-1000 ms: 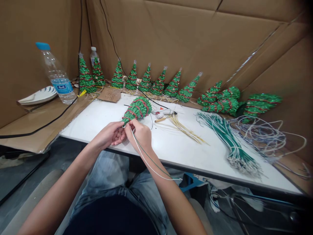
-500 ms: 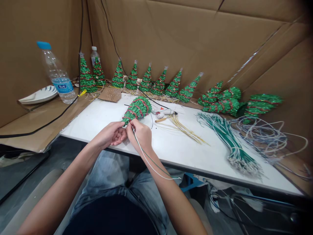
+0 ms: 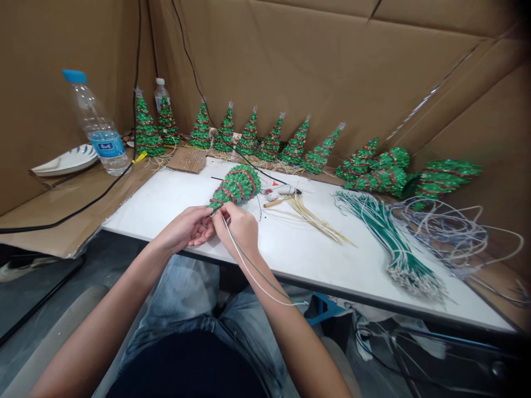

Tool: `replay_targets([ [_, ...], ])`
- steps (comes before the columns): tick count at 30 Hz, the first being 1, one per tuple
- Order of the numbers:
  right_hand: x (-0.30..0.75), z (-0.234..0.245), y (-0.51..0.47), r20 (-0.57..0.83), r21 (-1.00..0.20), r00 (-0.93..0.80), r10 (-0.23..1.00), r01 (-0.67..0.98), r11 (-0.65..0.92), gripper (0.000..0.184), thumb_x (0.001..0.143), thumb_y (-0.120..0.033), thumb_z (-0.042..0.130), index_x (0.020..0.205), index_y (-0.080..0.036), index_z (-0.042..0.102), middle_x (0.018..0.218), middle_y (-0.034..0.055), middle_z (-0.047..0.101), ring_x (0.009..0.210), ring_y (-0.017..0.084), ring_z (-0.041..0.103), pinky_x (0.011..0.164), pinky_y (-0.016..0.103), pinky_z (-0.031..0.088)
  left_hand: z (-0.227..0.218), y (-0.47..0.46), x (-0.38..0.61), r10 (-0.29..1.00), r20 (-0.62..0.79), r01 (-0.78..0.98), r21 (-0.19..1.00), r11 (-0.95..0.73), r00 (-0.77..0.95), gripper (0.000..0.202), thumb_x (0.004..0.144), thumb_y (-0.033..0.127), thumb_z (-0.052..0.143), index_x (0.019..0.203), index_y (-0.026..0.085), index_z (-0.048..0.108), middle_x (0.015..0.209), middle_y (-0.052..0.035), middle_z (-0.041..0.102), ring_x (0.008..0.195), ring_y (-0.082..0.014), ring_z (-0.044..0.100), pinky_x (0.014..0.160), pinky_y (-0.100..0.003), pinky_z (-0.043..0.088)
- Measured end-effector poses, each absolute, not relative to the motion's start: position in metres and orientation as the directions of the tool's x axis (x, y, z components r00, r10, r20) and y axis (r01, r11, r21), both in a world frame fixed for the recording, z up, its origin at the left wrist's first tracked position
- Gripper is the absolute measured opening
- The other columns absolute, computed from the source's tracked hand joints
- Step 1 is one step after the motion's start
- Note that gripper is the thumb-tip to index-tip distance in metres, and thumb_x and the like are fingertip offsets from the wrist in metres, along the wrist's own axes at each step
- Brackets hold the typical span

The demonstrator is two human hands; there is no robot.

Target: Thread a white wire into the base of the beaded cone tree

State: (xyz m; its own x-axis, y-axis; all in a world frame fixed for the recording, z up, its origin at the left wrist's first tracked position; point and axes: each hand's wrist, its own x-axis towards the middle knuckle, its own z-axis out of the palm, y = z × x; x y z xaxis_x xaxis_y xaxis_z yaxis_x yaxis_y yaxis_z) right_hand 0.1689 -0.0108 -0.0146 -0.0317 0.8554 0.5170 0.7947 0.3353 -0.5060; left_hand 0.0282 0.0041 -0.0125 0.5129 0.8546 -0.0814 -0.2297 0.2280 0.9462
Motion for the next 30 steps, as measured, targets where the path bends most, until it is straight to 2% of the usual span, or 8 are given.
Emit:
replay_targets([
  [6, 0.1687, -0.0160, -0.0099, 0.523, -0.480, -0.034, 0.852, 0.814, 0.328, 0.020, 0.087, -0.029, 0.047, 0.071, -0.021, 0.058, 0.068, 0.0003, 0.065, 0.063, 0.014, 0.057, 0.060, 0.024, 0.032, -0.0126, 0.0042, 0.0273, 0.846, -0.065, -0.242, 0.944, 0.223, 0.529, 0.028, 0.086, 0.032, 0.051, 0.068, 0.012, 0.054, 0.049, 0.0006, 0.054, 0.028, -0.0045, 0.039, 0.027, -0.013, 0.024],
  [12, 0.1692, -0.0154, -0.0094, 0.536, -0.486, -0.047, 0.843, 0.799, 0.354, 0.022, 0.089, -0.030, 0.045, 0.077, -0.022, 0.061, 0.071, 0.0004, 0.066, 0.065, 0.014, 0.058, 0.060, 0.024, 0.033, -0.0133, 0.0056, 0.0272, 0.836, -0.101, -0.207, 0.946, 0.248, 0.540, 0.041, 0.090, 0.035, 0.042, 0.060, 0.010, 0.054, 0.045, -0.0011, 0.050, 0.026, -0.0042, 0.036, 0.027, -0.014, 0.022],
  [17, 0.1691, -0.0149, -0.0107, 0.532, -0.517, -0.038, 0.846, 0.776, 0.361, 0.018, 0.086, -0.031, 0.049, 0.075, -0.022, 0.060, 0.068, -0.0008, 0.065, 0.063, 0.014, 0.057, 0.061, 0.023, 0.034, -0.0122, 0.0058, 0.0280, 0.842, -0.105, -0.218, 0.942, 0.255, 0.529, 0.038, 0.089, 0.034, 0.043, 0.062, 0.010, 0.055, 0.045, -0.0012, 0.051, 0.027, -0.0049, 0.037, 0.027, -0.014, 0.022],
  [22, 0.1692, -0.0162, -0.0101, 0.554, -0.498, -0.036, 0.832, 0.786, 0.366, 0.020, 0.087, -0.028, 0.046, 0.074, -0.022, 0.060, 0.068, -0.0004, 0.064, 0.063, 0.014, 0.056, 0.060, 0.024, 0.033, -0.0126, 0.0070, 0.0272, 0.826, -0.126, -0.184, 0.946, 0.267, 0.549, 0.045, 0.089, 0.037, 0.041, 0.056, 0.010, 0.054, 0.043, -0.0015, 0.049, 0.026, -0.0044, 0.036, 0.028, -0.014, 0.021],
  [30, 0.1690, -0.0159, -0.0098, 0.550, -0.488, -0.040, 0.834, 0.796, 0.359, 0.021, 0.088, -0.029, 0.044, 0.073, -0.022, 0.057, 0.066, -0.0009, 0.062, 0.061, 0.013, 0.055, 0.059, 0.023, 0.032, -0.0107, 0.0053, 0.0291, 0.840, -0.146, -0.159, 0.951, 0.265, 0.522, 0.043, 0.088, 0.039, 0.043, 0.056, 0.011, 0.053, 0.044, -0.0009, 0.048, 0.027, -0.0041, 0.036, 0.028, -0.015, 0.020],
])
